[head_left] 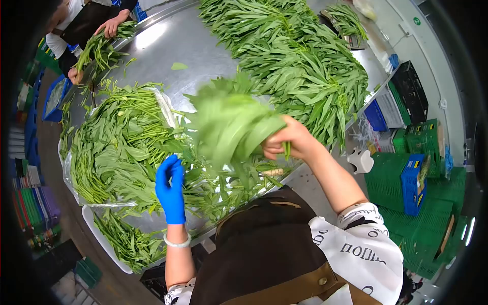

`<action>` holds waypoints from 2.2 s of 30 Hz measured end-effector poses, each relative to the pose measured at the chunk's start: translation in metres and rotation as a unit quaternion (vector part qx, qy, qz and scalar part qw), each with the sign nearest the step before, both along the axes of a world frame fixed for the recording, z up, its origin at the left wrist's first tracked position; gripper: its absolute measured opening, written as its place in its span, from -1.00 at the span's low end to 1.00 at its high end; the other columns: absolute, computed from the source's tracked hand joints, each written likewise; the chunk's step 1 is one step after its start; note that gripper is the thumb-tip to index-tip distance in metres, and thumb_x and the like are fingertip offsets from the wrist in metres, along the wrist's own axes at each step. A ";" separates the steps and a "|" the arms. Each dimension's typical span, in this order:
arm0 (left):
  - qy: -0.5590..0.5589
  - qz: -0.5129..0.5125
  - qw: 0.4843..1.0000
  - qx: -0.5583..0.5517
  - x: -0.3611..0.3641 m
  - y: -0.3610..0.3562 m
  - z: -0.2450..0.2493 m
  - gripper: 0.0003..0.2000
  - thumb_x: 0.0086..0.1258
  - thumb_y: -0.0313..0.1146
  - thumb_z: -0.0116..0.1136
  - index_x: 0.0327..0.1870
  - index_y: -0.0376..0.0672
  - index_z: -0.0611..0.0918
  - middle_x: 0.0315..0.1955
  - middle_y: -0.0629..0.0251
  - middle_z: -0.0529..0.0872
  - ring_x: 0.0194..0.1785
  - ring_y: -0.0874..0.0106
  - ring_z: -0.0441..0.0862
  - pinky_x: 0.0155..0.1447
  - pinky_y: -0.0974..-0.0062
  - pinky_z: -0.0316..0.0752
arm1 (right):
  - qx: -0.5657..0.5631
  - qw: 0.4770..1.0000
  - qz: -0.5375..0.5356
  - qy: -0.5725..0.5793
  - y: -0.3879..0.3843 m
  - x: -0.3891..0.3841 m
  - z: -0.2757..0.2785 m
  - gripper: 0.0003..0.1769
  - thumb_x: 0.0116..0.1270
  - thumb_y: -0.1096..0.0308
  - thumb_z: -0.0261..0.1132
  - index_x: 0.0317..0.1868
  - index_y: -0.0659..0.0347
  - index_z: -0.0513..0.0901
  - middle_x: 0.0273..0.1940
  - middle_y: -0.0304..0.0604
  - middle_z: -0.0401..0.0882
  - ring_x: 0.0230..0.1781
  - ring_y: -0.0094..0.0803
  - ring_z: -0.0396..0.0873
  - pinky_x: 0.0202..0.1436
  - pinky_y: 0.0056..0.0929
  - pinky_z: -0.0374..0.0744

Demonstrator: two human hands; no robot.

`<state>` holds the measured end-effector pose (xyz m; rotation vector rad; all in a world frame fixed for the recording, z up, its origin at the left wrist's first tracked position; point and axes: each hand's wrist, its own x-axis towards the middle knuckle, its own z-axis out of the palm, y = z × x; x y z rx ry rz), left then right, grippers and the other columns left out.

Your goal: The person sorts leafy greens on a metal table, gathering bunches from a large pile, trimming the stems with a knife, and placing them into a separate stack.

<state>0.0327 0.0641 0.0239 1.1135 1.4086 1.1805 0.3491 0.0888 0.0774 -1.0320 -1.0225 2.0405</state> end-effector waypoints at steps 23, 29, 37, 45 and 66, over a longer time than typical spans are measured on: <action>-0.517 -0.113 0.847 -0.047 -0.003 -0.041 -0.091 -0.55 0.50 -0.21 -0.08 0.32 -0.24 0.34 0.26 0.07 0.44 0.28 0.12 0.43 0.36 0.06 0.37 | 0.353 0.802 0.060 -0.478 -0.057 -0.063 -0.063 -0.43 -0.07 0.63 0.31 0.03 0.23 0.39 -0.23 0.08 0.58 -0.15 0.11 0.55 -0.15 -0.07 0.49; -0.489 -0.027 0.868 -0.078 0.003 -0.021 -0.054 -0.51 0.51 -0.12 -0.11 0.36 -0.18 0.30 0.30 0.09 0.39 0.30 0.17 0.41 0.38 0.10 0.34 | 0.453 0.765 0.040 -0.456 -0.051 -0.058 -0.069 -0.46 -0.18 0.62 0.35 -0.07 0.23 0.46 -0.28 -0.01 0.55 -0.18 0.01 0.54 -0.16 -0.13 0.46; -0.373 -0.026 0.925 -0.062 -0.072 0.032 -0.039 -0.44 0.49 -0.02 -0.04 0.40 -0.12 0.29 0.31 0.13 0.39 0.24 0.30 0.44 0.34 0.31 0.34 | 0.642 0.564 0.033 -0.519 -0.035 -0.046 -0.041 -0.67 -0.05 0.43 0.25 -0.18 0.16 0.53 -0.47 -0.26 0.35 -0.42 -0.32 0.42 -0.25 -0.35 0.45; 0.135 0.005 0.985 0.108 -0.018 0.017 0.059 -0.68 0.28 -0.50 0.21 0.08 -0.18 0.63 0.00 0.34 0.61 -0.07 0.48 0.55 0.00 0.54 0.43 | 0.675 0.480 0.046 -0.558 -0.029 -0.042 -0.036 -0.72 -0.01 0.40 0.21 -0.20 0.18 0.53 -0.49 -0.27 0.32 -0.45 -0.37 0.38 -0.23 -0.37 0.47; 0.186 -0.008 0.982 0.018 -0.045 0.034 -0.012 -0.92 0.32 -0.49 0.23 -0.28 -0.29 0.58 -0.47 0.40 0.59 -0.40 0.63 0.44 -0.25 0.62 0.39 | 0.608 0.551 0.004 -0.571 0.125 0.137 0.038 -0.59 -0.04 0.55 0.25 -0.08 0.17 0.56 -0.17 -0.10 0.52 0.00 -0.09 0.44 0.07 -0.20 0.40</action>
